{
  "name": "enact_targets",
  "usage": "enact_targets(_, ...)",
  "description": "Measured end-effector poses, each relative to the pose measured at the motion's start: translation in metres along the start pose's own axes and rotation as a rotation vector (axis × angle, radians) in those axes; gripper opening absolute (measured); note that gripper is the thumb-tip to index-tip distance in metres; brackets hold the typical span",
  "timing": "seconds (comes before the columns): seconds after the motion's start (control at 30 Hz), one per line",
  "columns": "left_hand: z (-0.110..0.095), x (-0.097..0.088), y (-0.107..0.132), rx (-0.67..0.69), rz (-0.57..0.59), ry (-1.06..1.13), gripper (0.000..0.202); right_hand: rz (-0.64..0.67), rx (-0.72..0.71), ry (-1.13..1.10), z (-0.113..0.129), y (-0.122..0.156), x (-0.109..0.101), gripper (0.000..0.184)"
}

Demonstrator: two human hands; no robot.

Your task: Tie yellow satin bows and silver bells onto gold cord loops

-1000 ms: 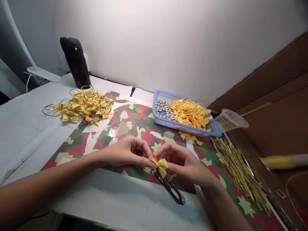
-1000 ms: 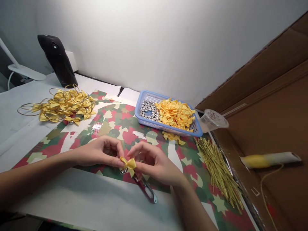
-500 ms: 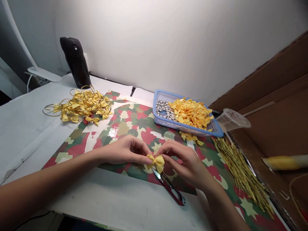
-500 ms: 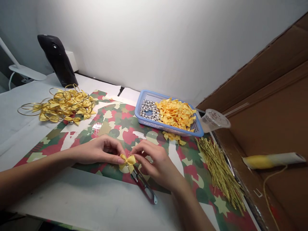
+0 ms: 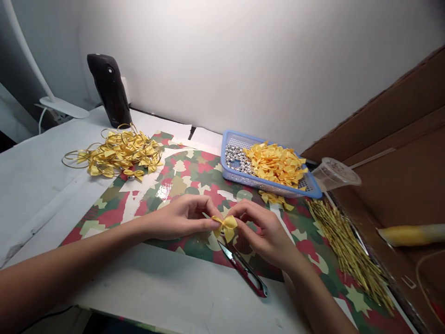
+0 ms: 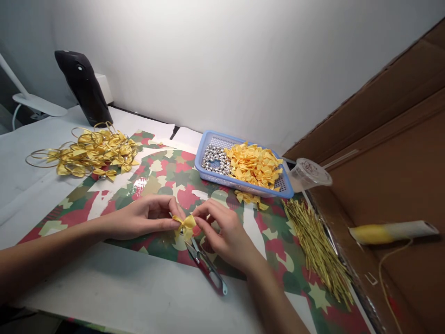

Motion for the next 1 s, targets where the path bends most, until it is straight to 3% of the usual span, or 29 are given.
enact_targets(0.17, 0.003, 0.005, 0.001, -0.026, 0.021, 0.071, 0.009, -0.012, 0.033, -0.019, -0.006, -0.002, 0.002, 0.012)
enact_targets(0.33, 0.007, 0.007, 0.000, -0.029, 0.043, 0.070, 0.009, -0.001, 0.267, -0.275, -0.026, 0.003, 0.009, 0.014)
enact_targets(0.43, 0.009, 0.007, 0.001, -0.032, 0.037, 0.029, 0.009, -0.025, 0.304, -0.324, -0.029, 0.005, 0.007, 0.015)
enact_targets(0.53, 0.007, 0.001, 0.000, -0.016, -0.026, -0.003, 0.011, -0.151, 0.202, -0.189, -0.023, 0.003, -0.008, 0.009)
enact_targets(0.63, 0.002, -0.015, -0.001, 0.032, -0.188, -0.017, 0.017, -0.381, 0.045, -0.027, -0.006, 0.007, -0.028, 0.011)
enact_targets(0.7, -0.001, -0.024, 0.000, 0.060, -0.290, -0.014, 0.020, -0.454, -0.094, 0.090, 0.013, 0.011, -0.030, 0.014)
enact_targets(0.83, -0.002, -0.026, 0.001, 0.075, -0.324, 0.006, 0.021, -0.387, -0.351, 0.394, 0.049, 0.014, -0.007, 0.024)
enact_targets(1.0, -0.001, -0.022, 0.002, 0.075, -0.311, 0.004, 0.019, -0.383, -0.427, 0.561, 0.056, 0.015, 0.001, 0.023)
Point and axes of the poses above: each hand's wrist, its own y-axis away from the middle knuckle, its own x-axis out of the palm, z = x × y, the point moved 10 cm from there along -y, towards the middle knuckle, and after that the axes turned 2 degrees about -z, right-handed, at the moved point
